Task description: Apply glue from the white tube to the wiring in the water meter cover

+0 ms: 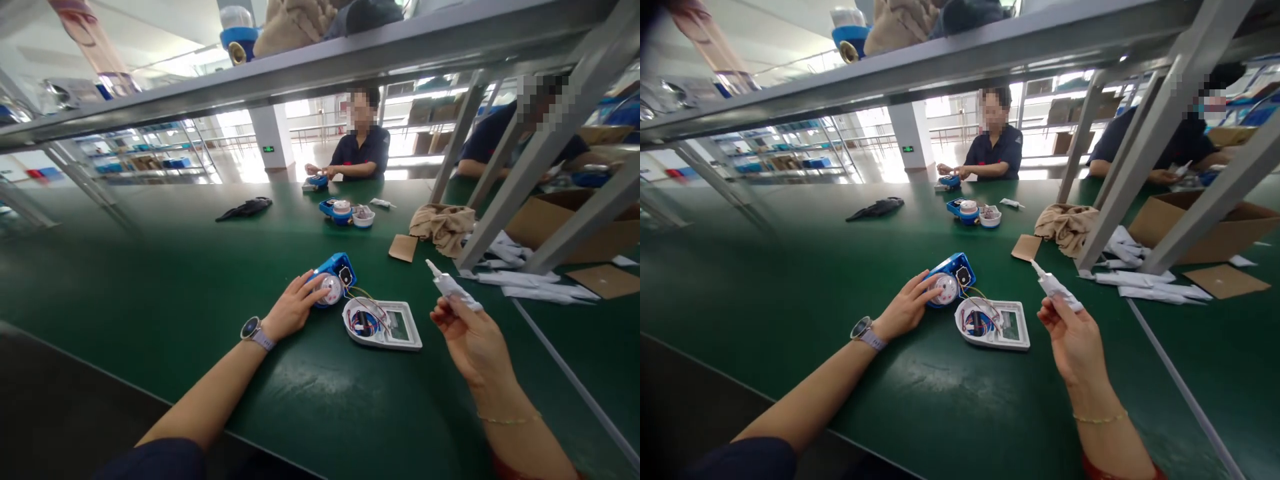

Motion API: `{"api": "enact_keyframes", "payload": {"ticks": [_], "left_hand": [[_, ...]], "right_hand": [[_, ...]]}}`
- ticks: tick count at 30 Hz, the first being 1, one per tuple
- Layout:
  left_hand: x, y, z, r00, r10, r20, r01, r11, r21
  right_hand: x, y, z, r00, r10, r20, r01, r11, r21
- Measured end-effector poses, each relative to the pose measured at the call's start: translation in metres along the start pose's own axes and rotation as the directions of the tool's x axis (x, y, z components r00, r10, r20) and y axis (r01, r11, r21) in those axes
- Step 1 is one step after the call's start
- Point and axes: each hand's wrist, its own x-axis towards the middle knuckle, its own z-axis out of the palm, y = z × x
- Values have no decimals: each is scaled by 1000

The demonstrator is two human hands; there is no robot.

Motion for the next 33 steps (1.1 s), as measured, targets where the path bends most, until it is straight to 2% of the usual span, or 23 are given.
{"api": "enact_keyframes", "payload": {"ticks": [2,5,8,10,14,17,23,26,30,33], "left_hand": [[4,7,-5,996,-61,-70,60,998,-8],[11,39,-10,958,-205,-202,182,975,-127],[21,70,-9,946,-295,-135,256,934,-249],[27,79,-5,940,-334,-64,308,915,-261],[33,75,2,936,-351,28,346,902,-259],[32,73,4,938,-343,41,339,893,-294],[26,81,-1,947,-307,94,321,886,-335],[26,84,-3,951,-301,77,309,896,-318],[29,87,-2,966,-250,63,258,932,-256],[28,90,2,961,-265,76,276,916,-291]], "right_hand": [[-3,0,-7,1000,10,-22,-10,1000,-17],[-6,0,-11,999,33,-24,-34,999,-34],[-8,3,-9,998,58,10,-57,996,-66],[-10,6,-7,997,76,31,-73,993,-97],[-15,14,-2,994,105,23,-98,976,-193],[-18,20,0,995,100,14,-93,961,-261],[-22,33,0,991,126,39,-102,920,-378],[-24,37,1,986,161,35,-130,892,-434],[-26,38,4,982,171,83,-125,909,-397],[-26,37,5,973,190,128,-141,936,-321]]}}
